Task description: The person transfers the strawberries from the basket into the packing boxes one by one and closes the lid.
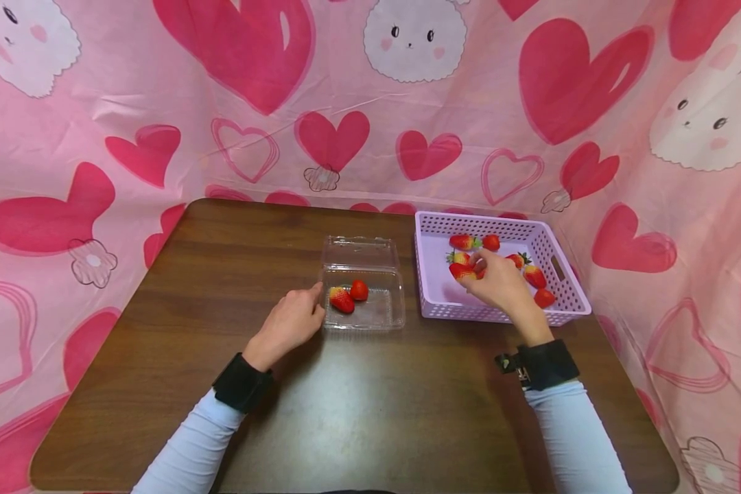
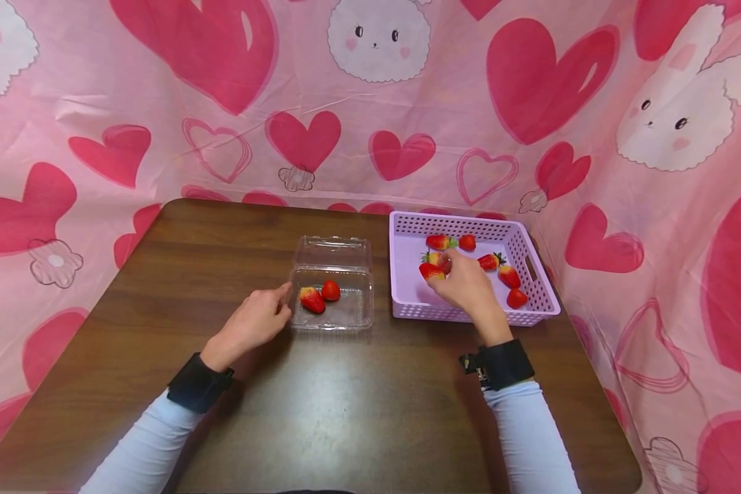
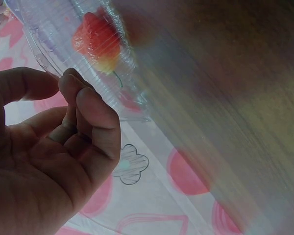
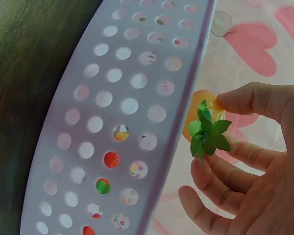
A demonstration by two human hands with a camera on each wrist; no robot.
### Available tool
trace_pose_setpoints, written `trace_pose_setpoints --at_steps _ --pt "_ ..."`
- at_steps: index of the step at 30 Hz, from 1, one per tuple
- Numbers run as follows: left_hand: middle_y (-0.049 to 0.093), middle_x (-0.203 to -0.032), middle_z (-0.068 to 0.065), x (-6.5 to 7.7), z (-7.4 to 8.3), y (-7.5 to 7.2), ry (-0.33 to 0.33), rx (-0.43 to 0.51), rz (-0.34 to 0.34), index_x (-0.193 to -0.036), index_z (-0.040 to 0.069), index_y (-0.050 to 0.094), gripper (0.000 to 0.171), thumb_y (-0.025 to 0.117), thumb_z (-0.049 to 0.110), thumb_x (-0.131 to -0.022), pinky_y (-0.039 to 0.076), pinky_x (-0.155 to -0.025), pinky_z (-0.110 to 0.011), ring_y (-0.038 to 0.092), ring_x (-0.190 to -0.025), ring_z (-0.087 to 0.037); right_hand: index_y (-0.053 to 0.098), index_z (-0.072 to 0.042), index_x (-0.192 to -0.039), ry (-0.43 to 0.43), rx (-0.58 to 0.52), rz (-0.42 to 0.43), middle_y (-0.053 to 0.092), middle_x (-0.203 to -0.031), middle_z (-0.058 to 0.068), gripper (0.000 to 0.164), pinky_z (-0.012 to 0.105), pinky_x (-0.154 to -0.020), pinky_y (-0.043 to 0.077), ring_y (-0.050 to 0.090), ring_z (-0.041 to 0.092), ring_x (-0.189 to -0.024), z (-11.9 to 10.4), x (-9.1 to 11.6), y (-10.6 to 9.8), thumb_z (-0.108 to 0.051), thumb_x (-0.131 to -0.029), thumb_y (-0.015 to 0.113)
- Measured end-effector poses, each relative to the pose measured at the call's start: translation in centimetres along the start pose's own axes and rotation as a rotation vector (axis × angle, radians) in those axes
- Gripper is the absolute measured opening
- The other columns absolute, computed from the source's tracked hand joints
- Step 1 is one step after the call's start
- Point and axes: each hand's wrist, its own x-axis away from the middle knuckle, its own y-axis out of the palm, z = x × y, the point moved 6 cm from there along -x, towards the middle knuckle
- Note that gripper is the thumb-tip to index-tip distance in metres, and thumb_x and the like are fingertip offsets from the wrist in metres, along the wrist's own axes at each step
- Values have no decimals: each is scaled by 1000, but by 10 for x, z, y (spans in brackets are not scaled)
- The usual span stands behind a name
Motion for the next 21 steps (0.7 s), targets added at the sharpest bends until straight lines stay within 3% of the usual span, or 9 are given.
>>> trace_pose_setpoints --at_steps 10,21 --pt "52 -68 -7 0 0 0 -3 7 -2 -151 -10 49 55 59 7 -100 41 -46 -31 40 -49 -19 62 -4 -121 -45 -35 29 72 -113 19 42 53 -85 56 64 35 -97 -10 -5 5 -30 -91 76" --pt "50 -69 -7 1 0 1 -4 18 -6 -151 -9 49 55 60 7 -100 41 -47 -30 42 -49 -20 62 -3 -127 -50 -92 7 71 -119 19 47 55 -94 55 66 39 -108 -15 -7 14 -27 -90 78"
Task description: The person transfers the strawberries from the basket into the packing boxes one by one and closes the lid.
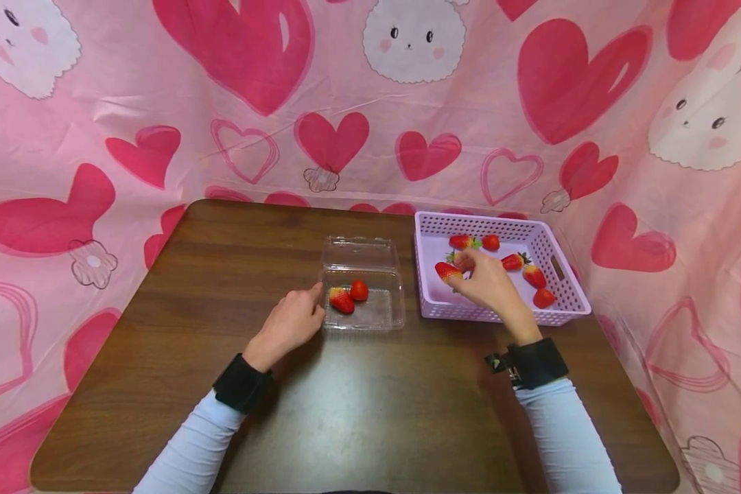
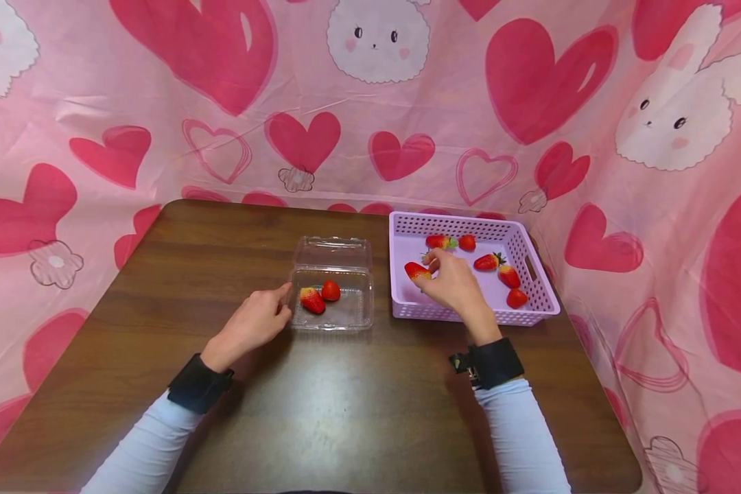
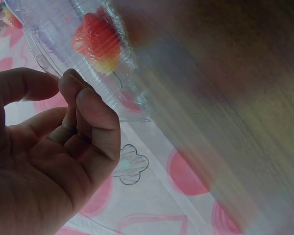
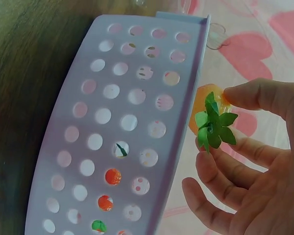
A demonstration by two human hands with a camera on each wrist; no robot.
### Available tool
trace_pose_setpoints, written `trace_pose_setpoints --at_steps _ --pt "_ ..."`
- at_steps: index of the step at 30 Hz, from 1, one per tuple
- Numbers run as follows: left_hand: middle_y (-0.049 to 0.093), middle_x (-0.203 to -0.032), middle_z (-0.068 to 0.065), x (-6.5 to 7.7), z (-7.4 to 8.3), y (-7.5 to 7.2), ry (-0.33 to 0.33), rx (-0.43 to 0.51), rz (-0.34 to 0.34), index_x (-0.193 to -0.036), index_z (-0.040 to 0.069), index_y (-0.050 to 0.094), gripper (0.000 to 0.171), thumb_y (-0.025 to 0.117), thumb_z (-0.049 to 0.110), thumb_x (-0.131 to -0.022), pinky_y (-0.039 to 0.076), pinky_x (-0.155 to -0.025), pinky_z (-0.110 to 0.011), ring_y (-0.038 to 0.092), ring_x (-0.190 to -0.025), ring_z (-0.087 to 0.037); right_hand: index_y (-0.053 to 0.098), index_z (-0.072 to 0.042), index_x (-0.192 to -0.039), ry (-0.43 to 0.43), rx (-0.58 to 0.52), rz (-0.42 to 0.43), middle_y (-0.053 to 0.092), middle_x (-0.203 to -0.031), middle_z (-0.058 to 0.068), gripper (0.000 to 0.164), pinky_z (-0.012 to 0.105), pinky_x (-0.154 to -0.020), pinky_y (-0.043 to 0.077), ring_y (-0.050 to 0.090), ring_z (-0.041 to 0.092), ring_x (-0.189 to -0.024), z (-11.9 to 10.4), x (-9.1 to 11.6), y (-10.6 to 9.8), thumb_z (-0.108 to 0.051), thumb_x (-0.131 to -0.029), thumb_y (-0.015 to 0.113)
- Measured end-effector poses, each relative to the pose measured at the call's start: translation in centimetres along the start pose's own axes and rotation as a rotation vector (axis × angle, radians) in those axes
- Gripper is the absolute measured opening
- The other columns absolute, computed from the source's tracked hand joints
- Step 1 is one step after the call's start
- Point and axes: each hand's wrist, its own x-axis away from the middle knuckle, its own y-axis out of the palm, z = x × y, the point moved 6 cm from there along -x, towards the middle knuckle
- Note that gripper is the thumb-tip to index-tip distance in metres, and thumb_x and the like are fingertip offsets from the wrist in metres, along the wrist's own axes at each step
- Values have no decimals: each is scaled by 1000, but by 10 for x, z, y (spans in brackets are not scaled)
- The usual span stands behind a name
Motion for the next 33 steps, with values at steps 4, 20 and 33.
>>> trace_pose_setpoints --at_steps 4,20,33 --pt "51 -70 -7 0 -1 1 -3 -1 -3 -152 -9 48 55 60 8 -100 42 -47 -31 42 -50 -20 63 -3 -125 -17 6 -2 71 -116 18 45 53 -90 57 65 35 -102 -3 0 3 -27 -90 78" --pt "49 -68 -7 0 -2 2 -6 -4 0 -153 -8 48 56 60 8 -101 41 -47 -30 43 -50 -21 68 -6 -119 -153 -4 -26 71 -106 11 36 39 -73 55 60 28 -88 -24 -2 12 -25 -90 79" --pt "50 -70 -8 -1 -2 1 -8 -2 -3 -153 -8 47 56 60 8 -101 41 -48 -31 42 -50 -21 71 -6 -117 -210 -2 -44 72 -105 9 32 39 -72 53 59 26 -85 -38 -5 18 -21 -90 79"
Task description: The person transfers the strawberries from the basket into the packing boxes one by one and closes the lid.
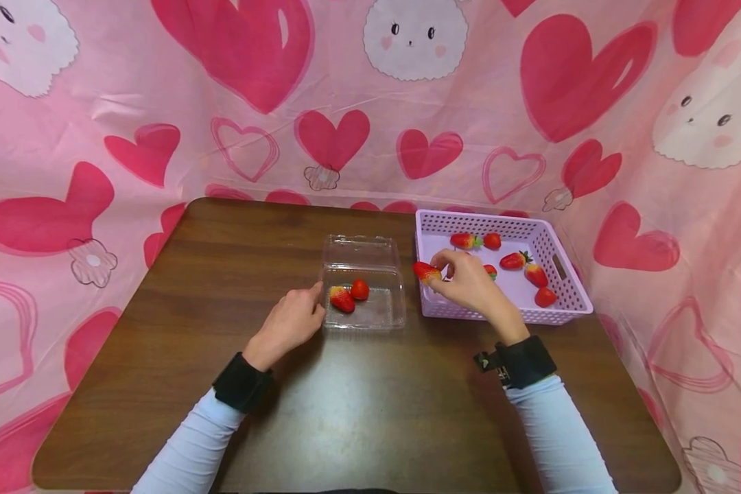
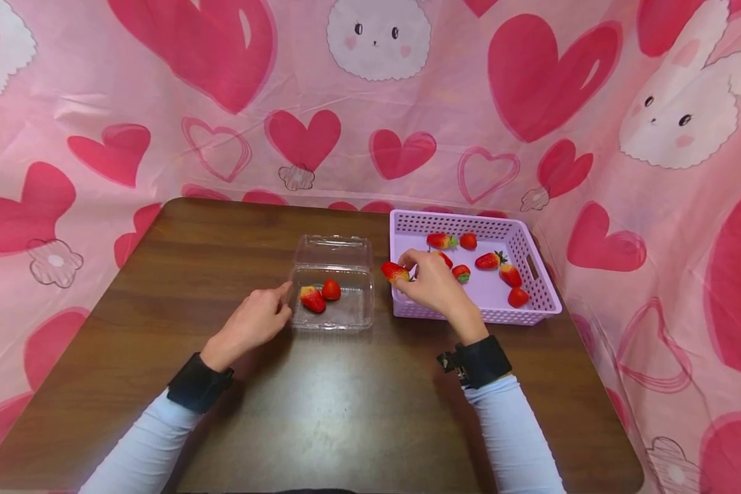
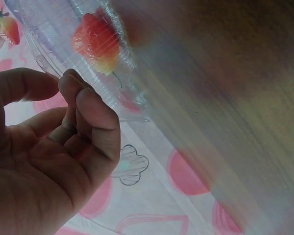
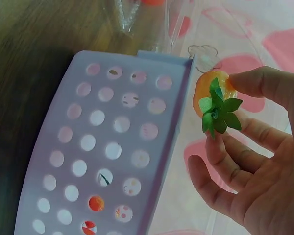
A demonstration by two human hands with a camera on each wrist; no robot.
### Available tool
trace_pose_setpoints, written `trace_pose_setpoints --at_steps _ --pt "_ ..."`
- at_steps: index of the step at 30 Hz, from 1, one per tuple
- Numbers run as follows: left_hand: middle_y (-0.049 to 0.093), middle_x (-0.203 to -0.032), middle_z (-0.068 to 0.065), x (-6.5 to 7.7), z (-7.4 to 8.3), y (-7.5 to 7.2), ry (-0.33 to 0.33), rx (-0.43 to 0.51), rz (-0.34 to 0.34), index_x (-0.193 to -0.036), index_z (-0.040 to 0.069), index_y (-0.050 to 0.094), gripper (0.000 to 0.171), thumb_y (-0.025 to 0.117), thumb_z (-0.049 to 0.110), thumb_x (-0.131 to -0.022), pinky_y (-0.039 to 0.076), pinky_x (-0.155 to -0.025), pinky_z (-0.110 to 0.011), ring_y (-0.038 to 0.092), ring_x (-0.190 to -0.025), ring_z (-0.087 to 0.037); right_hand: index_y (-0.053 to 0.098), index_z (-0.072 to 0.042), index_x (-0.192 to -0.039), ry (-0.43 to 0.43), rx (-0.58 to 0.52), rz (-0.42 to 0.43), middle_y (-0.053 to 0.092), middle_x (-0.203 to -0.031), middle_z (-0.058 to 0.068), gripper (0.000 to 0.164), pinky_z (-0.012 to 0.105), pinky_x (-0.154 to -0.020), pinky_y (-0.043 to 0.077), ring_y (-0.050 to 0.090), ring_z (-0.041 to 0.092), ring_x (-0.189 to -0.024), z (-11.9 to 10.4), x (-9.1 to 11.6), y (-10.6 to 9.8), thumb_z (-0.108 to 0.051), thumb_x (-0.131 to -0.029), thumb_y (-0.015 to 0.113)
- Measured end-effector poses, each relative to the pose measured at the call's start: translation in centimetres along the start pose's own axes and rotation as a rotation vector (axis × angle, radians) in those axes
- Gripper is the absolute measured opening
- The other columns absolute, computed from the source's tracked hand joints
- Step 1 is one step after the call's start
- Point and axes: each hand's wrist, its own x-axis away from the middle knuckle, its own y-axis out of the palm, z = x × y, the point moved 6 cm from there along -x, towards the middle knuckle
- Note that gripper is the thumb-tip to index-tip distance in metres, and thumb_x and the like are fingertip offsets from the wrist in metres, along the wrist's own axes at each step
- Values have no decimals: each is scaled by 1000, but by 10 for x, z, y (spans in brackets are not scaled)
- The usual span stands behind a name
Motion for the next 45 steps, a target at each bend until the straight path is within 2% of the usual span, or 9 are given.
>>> trace_pose_setpoints --at_steps 13,24,33,45 --pt "51 -69 -7 2 3 -2 -5 -1 -7 -152 -9 48 56 59 8 -100 41 -47 -31 41 -49 -20 74 -6 -112 -57 12 15 73 -100 7 29 38 -72 51 58 25 -83 -16 -6 13 -20 -87 79" --pt "49 -70 -7 1 3 -2 -4 -9 -2 -152 -9 48 55 60 7 -100 40 -48 -31 41 -51 -20 72 -8 -116 -26 -39 -51 71 -100 6 32 38 -76 55 60 24 -85 -22 -7 27 -22 -88 81" --pt "52 -71 -8 1 3 -2 -23 1 -9 -153 -8 47 57 61 8 -101 42 -49 -32 43 -52 -21 70 -13 -111 -36 -42 -82 66 -86 1 26 38 -67 53 59 22 -76 -29 -12 37 -23 -89 80" --pt "52 -70 -7 2 4 -2 -4 -18 6 -152 -9 49 55 60 8 -100 41 -49 -32 40 -52 -19 70 -8 -115 -84 -34 -94 71 -98 2 31 34 -73 56 61 21 -83 -37 -16 54 -21 -89 80"
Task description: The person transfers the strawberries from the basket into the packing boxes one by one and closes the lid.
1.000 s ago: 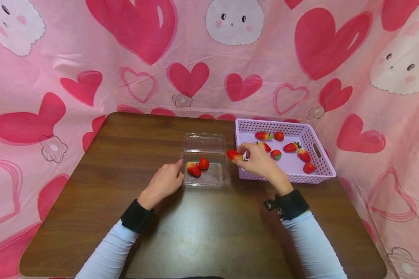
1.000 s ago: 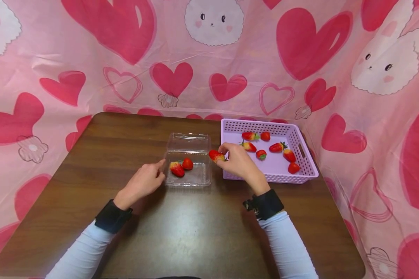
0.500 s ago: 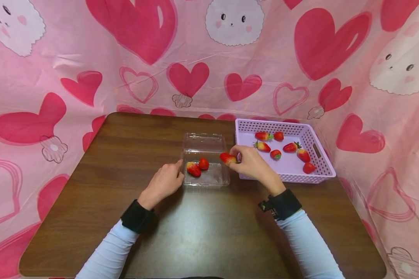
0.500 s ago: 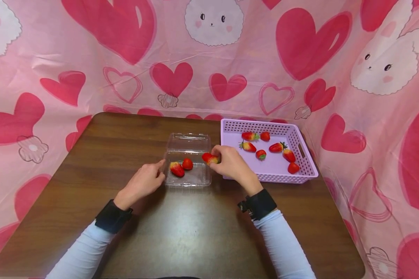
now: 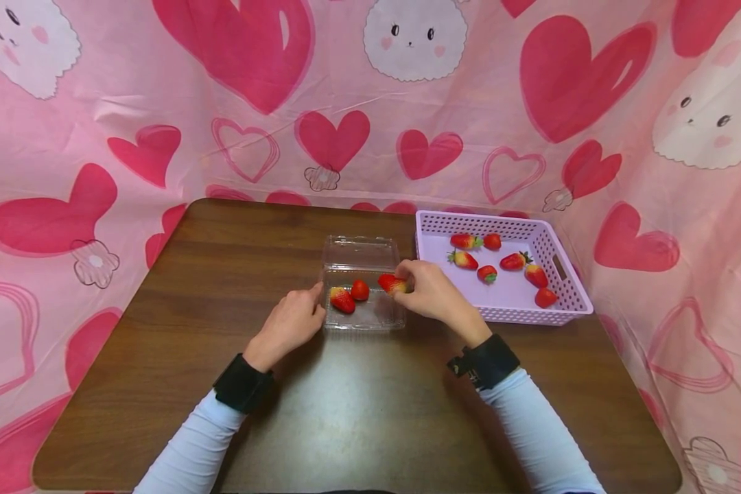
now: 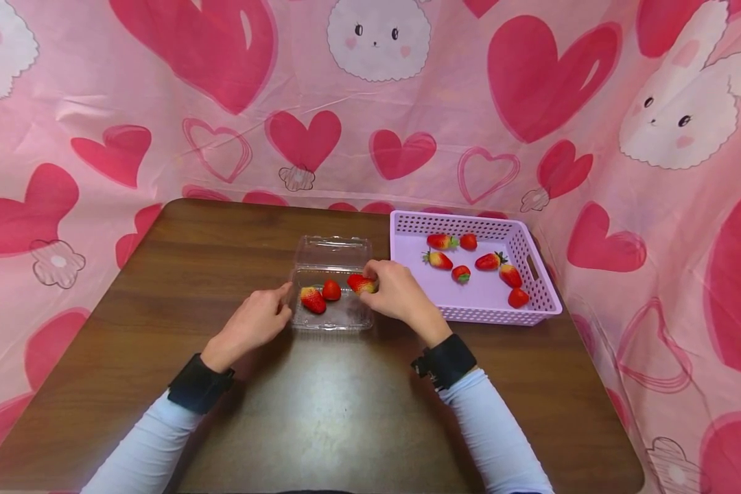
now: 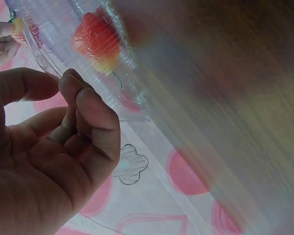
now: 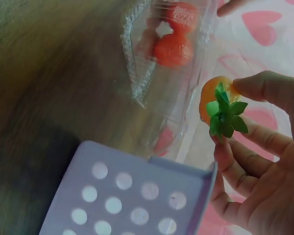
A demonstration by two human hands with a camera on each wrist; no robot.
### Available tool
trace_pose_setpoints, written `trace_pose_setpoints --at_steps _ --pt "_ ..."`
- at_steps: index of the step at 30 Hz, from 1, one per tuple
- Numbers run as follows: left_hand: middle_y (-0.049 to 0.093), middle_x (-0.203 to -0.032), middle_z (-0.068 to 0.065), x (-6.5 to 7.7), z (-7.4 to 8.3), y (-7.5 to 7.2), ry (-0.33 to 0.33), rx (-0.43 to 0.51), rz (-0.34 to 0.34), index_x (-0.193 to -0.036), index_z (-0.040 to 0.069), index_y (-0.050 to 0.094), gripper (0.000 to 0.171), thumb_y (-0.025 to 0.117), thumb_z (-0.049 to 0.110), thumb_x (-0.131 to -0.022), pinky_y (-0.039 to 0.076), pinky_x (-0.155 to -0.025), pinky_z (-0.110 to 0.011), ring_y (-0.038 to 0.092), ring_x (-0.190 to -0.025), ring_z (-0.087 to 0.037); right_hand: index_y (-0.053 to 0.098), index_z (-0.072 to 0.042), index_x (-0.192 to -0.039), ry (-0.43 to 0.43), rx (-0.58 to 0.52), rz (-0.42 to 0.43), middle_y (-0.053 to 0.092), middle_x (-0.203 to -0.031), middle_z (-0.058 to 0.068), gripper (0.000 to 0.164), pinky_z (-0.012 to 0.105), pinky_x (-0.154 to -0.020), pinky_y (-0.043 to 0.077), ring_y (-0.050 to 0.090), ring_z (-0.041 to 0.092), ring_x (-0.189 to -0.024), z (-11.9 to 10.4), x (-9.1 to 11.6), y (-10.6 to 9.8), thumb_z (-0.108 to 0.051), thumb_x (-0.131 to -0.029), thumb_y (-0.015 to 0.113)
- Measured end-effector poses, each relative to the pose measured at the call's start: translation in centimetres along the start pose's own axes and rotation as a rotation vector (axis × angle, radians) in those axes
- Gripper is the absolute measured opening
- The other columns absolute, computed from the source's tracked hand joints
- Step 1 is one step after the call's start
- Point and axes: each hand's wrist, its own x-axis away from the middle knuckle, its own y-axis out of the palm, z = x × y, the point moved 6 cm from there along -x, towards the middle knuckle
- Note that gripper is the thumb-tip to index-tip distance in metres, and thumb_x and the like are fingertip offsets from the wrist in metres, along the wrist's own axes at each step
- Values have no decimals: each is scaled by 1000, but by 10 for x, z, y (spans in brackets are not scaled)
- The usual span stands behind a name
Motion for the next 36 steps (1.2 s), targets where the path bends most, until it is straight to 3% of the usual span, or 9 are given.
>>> trace_pose_setpoints --at_steps 12,19,27,36 --pt "51 -70 -7 0 -1 -1 4 -10 5 -152 -9 49 56 60 8 -100 41 -49 -33 41 -52 -21 71 -8 -115 -12 139 37 72 -102 6 34 40 -80 53 61 23 -88 -6 -8 17 -25 -88 82" --pt "51 -70 -8 0 -2 0 -2 8 -2 -152 -8 48 56 61 9 -100 41 -48 -32 41 -50 -21 73 -8 -121 23 183 29 73 -109 9 41 46 -88 49 60 25 -96 -5 -13 25 -26 -87 85" --pt "50 -67 -7 0 -2 0 5 5 -1 -152 -9 49 55 60 9 -100 40 -47 -31 40 -49 -20 73 -8 -120 28 215 30 72 -104 8 40 41 -81 50 56 24 -94 -6 -16 33 -27 -87 84" --pt "51 -66 -7 -1 -3 0 10 -1 -2 -152 -8 48 56 58 9 -100 38 -46 -31 37 -48 -19 74 -6 -116 5 270 33 74 -100 8 36 44 -84 47 57 27 -96 -5 -21 40 -25 -86 84"
